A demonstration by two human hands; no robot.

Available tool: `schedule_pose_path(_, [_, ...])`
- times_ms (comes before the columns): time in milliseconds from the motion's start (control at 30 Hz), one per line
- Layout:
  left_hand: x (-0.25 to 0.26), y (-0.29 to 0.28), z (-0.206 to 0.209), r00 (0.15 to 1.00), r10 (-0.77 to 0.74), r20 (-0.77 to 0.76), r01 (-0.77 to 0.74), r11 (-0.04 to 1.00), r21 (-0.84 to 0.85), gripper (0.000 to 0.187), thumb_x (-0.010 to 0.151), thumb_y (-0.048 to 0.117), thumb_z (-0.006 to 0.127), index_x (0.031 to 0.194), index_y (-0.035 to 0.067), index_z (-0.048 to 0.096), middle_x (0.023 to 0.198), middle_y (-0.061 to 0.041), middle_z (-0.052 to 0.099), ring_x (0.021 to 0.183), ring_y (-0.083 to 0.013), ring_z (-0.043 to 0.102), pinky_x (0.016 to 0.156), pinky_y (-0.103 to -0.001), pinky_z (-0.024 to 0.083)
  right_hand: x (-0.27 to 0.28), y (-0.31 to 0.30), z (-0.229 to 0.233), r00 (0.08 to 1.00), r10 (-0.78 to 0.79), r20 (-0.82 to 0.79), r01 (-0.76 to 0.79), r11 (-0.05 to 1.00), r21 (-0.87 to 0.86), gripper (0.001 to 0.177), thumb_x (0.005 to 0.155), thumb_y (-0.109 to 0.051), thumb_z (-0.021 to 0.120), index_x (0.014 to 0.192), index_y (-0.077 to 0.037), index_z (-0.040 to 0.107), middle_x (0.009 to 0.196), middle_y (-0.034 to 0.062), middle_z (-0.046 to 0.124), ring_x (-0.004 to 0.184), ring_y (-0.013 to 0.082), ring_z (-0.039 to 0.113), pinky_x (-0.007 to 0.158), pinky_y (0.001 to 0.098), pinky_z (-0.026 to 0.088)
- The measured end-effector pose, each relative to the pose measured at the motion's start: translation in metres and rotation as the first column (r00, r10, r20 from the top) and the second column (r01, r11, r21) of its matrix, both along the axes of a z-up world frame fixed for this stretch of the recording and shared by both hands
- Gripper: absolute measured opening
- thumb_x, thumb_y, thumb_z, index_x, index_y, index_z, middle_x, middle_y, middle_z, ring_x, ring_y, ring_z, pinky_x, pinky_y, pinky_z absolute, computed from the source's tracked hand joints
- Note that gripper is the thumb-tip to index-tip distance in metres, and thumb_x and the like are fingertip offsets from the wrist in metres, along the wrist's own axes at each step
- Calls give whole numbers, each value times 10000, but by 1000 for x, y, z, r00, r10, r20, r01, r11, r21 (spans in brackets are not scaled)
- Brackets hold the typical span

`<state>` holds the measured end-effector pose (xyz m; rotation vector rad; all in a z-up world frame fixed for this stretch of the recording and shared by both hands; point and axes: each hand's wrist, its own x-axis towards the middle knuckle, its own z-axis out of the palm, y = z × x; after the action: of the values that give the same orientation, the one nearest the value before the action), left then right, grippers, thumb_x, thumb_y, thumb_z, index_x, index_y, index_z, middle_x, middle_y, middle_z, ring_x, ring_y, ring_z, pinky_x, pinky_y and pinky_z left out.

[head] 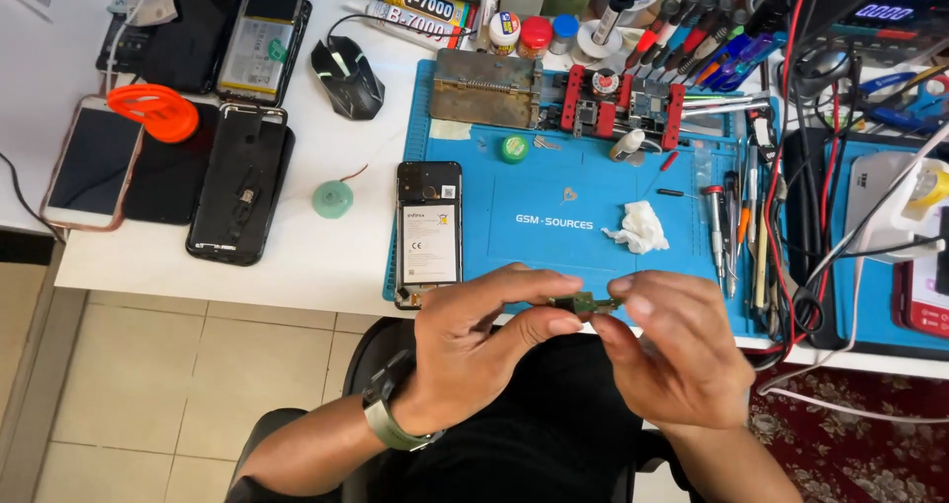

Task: The person uses a smartphone to view a message, then sets it aside to work on a small electronic component. They use a soldering iron and a screwdriver to manipulate the component on a blue work mat.

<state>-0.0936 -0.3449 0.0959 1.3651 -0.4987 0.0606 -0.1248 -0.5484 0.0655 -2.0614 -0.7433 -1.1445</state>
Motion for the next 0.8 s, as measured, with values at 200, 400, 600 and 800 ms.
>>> schedule_pose_path(200, [5,4,34,953,-168,253,162,986,46,292,1045,81,807,1321,33,724,1016,-88,828,794,-222,703,801,-297,616,-14,1,10,1000,4,-27,3,962,274,303,1020,-118,759,1267,1,629,995,233,743,807,316,797,740,387,671])
schedule_pose_path(400, [3,2,25,889,-216,403,243,970,-18,368,1040,42,823,1362,-16,652,1064,-169,813,828,-316,778,799,-361,682,-25,10,12,996,80,-46,-53,905,421,257,1018,-170,757,1228,-55,663,917,175,767,739,249,797,697,325,673])
schedule_pose_path(600, [1,3,20,869,-207,449,246,969,-30,344,1044,5,813,1342,-28,643,1101,-172,803,897,-363,819,819,-401,703,-24,11,6,995,99,-16,-82,891,447,258,1017,-202,766,1211,-62,669,892,160,764,729,237,801,672,309,660])
schedule_pose_path(800, [-2,5,17,863,-204,461,244,969,-27,396,1023,5,856,1357,-24,645,1172,-170,798,943,-363,836,842,-399,720,-27,12,1,994,106,-17,-87,884,459,249,1034,-197,749,1228,-65,666,898,176,765,726,254,794,669,321,664])
